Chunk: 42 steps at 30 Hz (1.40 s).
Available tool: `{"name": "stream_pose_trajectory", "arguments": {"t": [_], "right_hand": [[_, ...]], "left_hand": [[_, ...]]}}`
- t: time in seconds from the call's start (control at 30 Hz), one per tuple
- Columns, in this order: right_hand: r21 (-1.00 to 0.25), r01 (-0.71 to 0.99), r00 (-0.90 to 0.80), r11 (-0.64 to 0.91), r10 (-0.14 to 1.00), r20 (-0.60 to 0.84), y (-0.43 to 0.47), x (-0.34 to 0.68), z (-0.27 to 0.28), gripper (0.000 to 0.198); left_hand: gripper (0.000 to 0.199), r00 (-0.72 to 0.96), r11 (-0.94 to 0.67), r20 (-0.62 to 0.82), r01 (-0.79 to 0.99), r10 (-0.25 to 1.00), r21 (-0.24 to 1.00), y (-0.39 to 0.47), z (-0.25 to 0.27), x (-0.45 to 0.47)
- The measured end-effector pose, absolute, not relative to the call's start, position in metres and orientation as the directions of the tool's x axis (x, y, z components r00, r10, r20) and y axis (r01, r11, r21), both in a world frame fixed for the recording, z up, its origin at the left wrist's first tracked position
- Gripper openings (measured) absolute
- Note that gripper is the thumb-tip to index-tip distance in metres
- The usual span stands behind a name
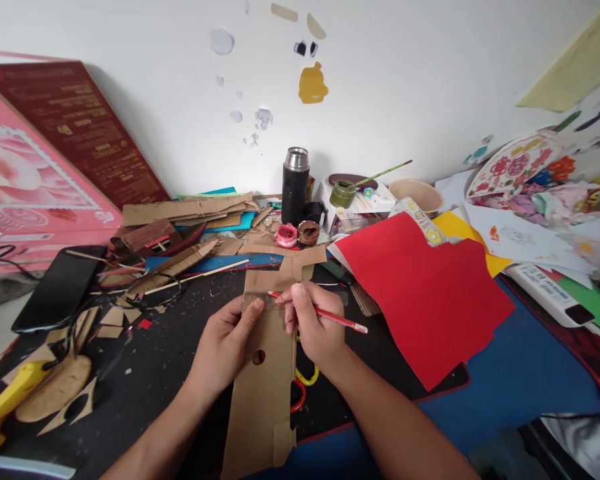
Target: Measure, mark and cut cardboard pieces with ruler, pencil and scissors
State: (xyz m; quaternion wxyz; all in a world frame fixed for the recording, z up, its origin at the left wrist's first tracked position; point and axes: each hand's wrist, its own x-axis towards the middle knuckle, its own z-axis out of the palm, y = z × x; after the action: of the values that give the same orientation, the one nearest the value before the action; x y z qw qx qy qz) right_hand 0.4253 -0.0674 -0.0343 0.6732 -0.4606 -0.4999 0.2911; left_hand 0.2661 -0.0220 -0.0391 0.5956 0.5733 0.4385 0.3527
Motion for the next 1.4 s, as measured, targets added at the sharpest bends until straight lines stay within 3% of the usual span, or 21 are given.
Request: {"name": "stream_pose_trajectory", "arguments": {"t": [1.4], "right_hand": [[-0.924, 0.121, 0.297, 0.362, 0.875, 0.381, -0.0677, 0.4268, -0.0327, 0.046]], "left_hand": [[0.045, 0.373, 0.053, -0.086, 0.099, 0.924, 0.994, -0.0242, -0.0335, 0.2691]]}}
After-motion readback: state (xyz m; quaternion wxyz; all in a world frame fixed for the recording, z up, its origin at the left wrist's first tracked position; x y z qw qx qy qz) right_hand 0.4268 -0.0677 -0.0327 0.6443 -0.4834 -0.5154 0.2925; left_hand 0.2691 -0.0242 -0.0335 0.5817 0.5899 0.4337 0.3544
